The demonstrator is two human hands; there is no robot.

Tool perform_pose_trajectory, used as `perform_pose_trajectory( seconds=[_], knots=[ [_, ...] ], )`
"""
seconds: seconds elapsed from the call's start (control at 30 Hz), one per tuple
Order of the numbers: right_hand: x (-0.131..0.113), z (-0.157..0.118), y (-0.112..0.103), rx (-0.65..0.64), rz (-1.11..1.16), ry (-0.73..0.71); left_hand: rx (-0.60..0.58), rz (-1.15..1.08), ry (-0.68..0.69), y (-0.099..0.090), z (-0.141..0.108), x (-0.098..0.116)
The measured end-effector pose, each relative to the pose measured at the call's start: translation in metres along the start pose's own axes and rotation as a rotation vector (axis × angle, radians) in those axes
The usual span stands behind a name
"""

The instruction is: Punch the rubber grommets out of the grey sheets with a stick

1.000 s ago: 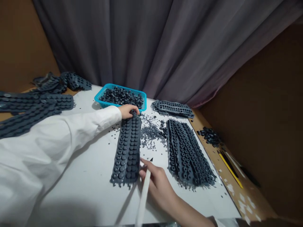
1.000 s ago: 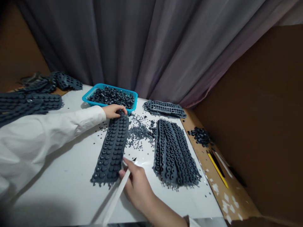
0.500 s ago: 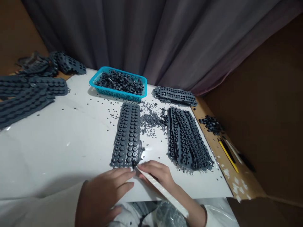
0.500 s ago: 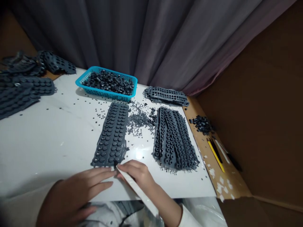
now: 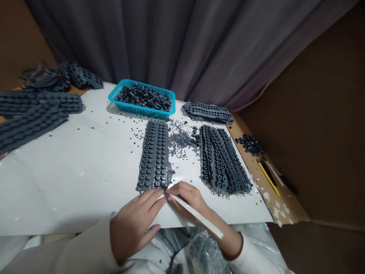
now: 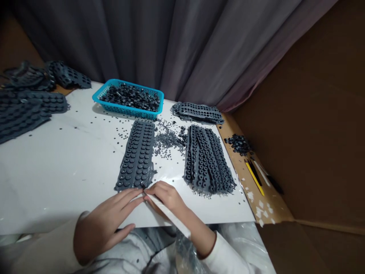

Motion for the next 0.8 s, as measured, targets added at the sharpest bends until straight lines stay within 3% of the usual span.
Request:
perform_pose_trajectory(
  seconds=[0.23, 0.33, 0.47, 0.57, 0.67, 0.8],
  knots=[
    [-0.019, 0.007, 0.016, -0.254, -0.431, -0.291, 0.062, 0.001, -0.026, -0.003, 0.003, 0.004],
    [-0.02, 0.009, 0.014, -0.251, -0.496, -0.373, 0.058, 0.001, -0.027, -0.002, 0.002, 0.004],
    [0.0, 0.017, -0.007, -0.088, -0.339, -0.171, 0.001, -0.045, -0.058, 0.005, 0.001, 0.004],
    [0.016, 0.017, -0.009, -0.067, -0.072, 0.003, -0.01, -0.071, -0.06, 0.006, 0.0, 0.004],
    [0.019, 0.014, 0.0, -0.106, 0.07, 0.065, -0.031, -0.08, -0.047, 0.006, 0.003, 0.005],
    [0.02, 0.012, 0.005, -0.107, 0.079, 0.066, -0.047, -0.07, -0.007, 0.005, 0.007, 0.006]
  ],
)
Point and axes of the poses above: each hand's wrist, its own z-axis towards the middle knuckle, its own y-axis out of the palm, x = y × z, the point moved 8 cm from there along z, towards the middle knuckle, and after that the axes turned 7 degrees about z, right-handed, at the moved point
